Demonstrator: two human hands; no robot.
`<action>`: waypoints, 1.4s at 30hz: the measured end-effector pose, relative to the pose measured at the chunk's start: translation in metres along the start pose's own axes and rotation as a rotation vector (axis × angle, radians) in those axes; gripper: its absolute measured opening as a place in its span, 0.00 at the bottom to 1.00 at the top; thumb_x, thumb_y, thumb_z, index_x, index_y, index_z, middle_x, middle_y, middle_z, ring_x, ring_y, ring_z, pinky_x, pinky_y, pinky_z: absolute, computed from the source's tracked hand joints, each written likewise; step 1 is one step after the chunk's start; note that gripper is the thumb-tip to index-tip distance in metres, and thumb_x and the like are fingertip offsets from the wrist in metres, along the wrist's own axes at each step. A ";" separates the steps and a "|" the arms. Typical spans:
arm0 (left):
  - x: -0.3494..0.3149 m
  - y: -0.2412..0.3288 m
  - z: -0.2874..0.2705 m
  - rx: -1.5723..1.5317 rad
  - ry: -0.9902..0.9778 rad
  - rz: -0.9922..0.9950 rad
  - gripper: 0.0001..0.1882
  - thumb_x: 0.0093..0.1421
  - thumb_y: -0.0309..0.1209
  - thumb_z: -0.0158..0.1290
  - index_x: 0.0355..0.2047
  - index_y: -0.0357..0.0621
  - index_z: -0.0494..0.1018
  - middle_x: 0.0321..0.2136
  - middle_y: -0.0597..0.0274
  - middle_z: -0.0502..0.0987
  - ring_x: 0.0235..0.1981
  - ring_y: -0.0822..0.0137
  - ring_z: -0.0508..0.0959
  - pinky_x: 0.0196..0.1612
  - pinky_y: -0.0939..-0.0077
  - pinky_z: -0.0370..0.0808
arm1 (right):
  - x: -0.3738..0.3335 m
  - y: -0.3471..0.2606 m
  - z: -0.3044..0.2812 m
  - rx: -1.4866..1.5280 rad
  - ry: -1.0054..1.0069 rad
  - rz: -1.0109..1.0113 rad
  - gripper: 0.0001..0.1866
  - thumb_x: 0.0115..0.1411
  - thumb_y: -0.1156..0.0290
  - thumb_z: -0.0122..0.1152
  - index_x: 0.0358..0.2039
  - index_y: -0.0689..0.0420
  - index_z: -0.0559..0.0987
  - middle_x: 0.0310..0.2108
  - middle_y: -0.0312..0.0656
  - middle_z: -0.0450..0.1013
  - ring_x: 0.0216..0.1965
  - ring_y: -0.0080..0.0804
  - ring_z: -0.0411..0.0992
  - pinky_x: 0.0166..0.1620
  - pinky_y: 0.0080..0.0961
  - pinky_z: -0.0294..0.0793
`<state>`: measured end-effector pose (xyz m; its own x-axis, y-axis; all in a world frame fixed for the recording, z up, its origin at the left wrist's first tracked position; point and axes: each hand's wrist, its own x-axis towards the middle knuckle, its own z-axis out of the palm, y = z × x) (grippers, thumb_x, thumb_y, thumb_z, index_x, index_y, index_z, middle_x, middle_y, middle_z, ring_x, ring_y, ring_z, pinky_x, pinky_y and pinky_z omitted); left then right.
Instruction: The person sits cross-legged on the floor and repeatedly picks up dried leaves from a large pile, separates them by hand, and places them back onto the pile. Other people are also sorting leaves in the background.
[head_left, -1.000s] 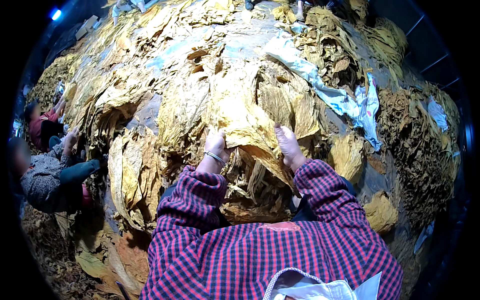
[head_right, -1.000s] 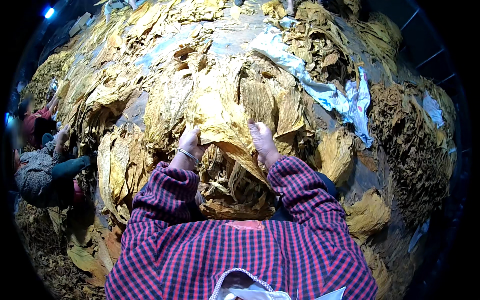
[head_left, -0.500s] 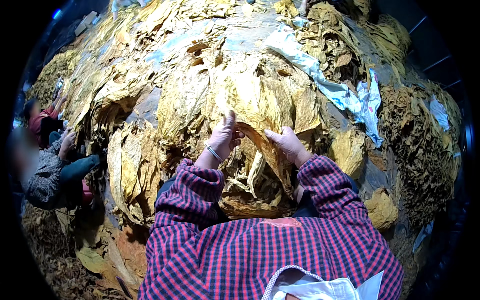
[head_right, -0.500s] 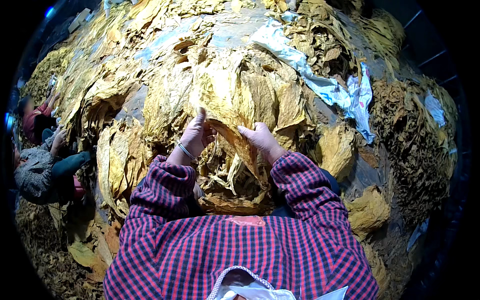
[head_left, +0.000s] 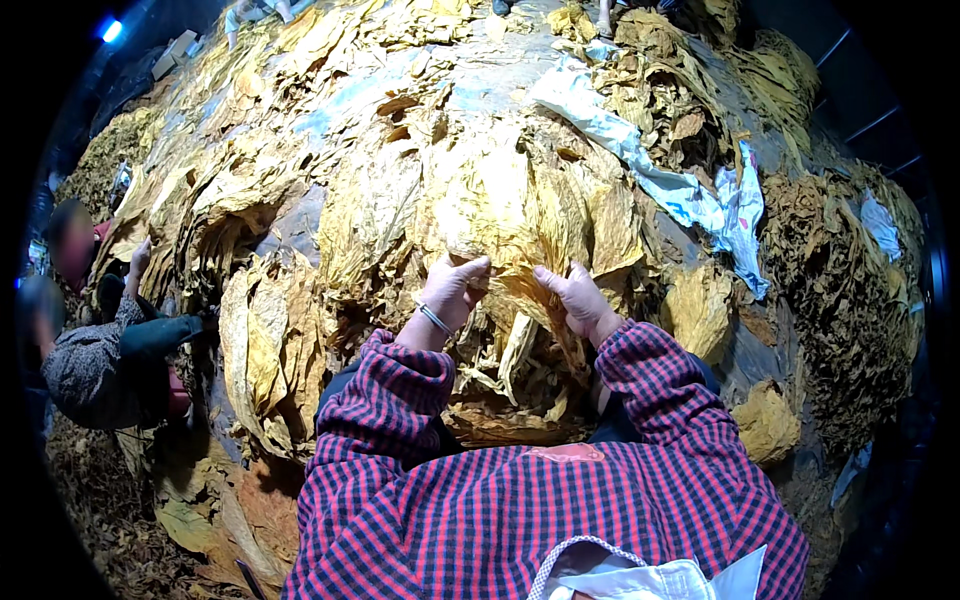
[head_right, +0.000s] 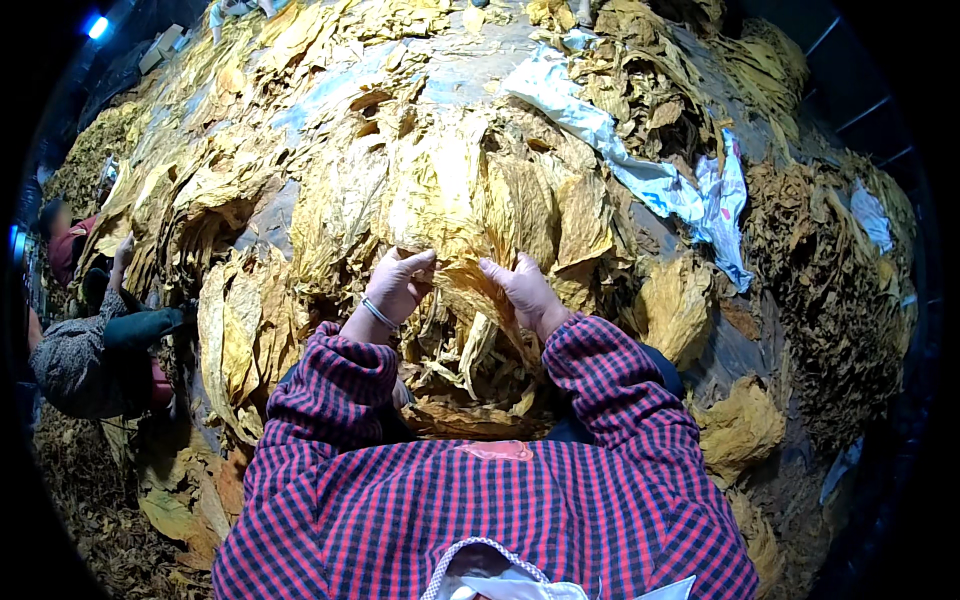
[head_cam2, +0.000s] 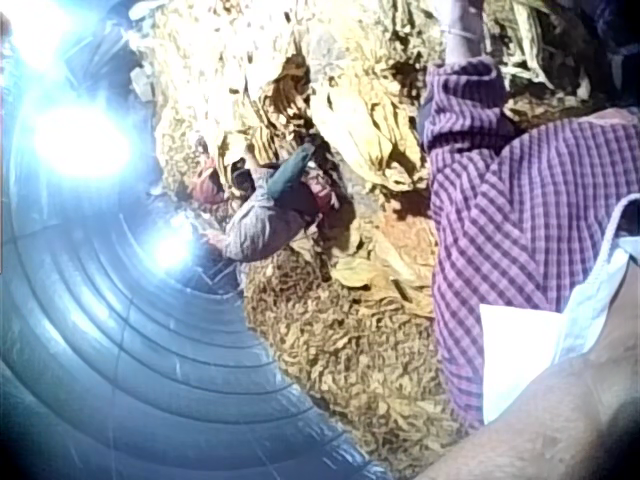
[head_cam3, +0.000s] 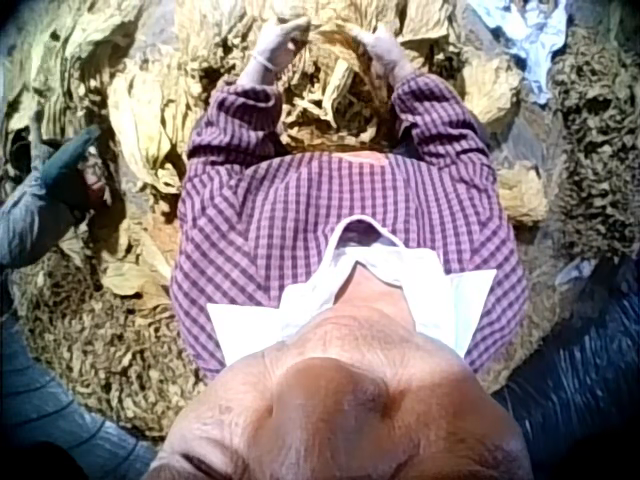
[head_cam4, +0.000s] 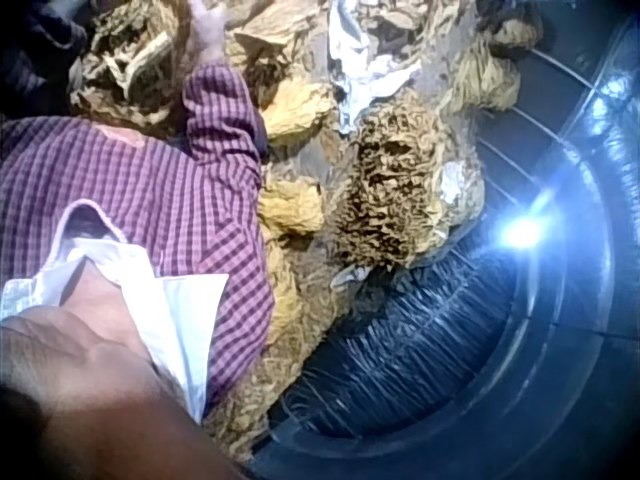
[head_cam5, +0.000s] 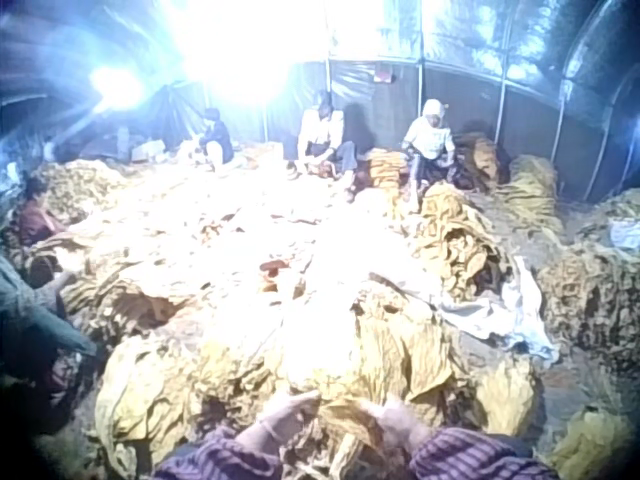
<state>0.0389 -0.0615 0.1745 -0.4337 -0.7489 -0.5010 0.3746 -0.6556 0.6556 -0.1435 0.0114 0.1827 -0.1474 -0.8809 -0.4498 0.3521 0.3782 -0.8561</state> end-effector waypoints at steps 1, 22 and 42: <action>-0.001 0.001 0.000 0.001 -0.024 -0.030 0.04 0.53 0.26 0.54 0.28 0.46 0.70 0.22 0.71 0.72 0.21 0.79 0.70 0.22 0.88 0.66 | -0.002 0.000 0.001 0.016 -0.040 0.011 0.30 0.53 0.68 0.61 0.50 0.71 0.58 0.44 0.47 0.65 0.44 0.29 0.65 0.46 0.23 0.66; -0.051 0.041 -0.003 -0.109 -0.411 -0.105 0.06 0.58 0.32 0.48 0.31 0.43 0.65 0.22 0.66 0.65 0.21 0.72 0.64 0.24 0.80 0.62 | 0.019 -0.030 -0.050 -0.527 0.085 -0.353 0.16 0.58 0.73 0.52 0.47 0.65 0.67 0.42 0.40 0.70 0.42 0.23 0.66 0.47 0.20 0.64; -0.024 -0.027 0.014 0.465 -0.170 -0.052 0.12 0.59 0.38 0.48 0.33 0.41 0.68 0.24 0.64 0.74 0.18 0.80 0.68 0.16 0.86 0.65 | -0.004 -0.007 0.000 -0.529 -0.080 -0.418 0.16 0.59 0.69 0.50 0.43 0.67 0.68 0.39 0.47 0.71 0.40 0.31 0.68 0.45 0.26 0.66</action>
<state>0.0279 -0.0246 0.1770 -0.5839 -0.6645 -0.4663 -0.0393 -0.5506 0.8338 -0.1458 0.0124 0.1909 -0.0966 -0.9940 -0.0507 -0.2225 0.0712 -0.9723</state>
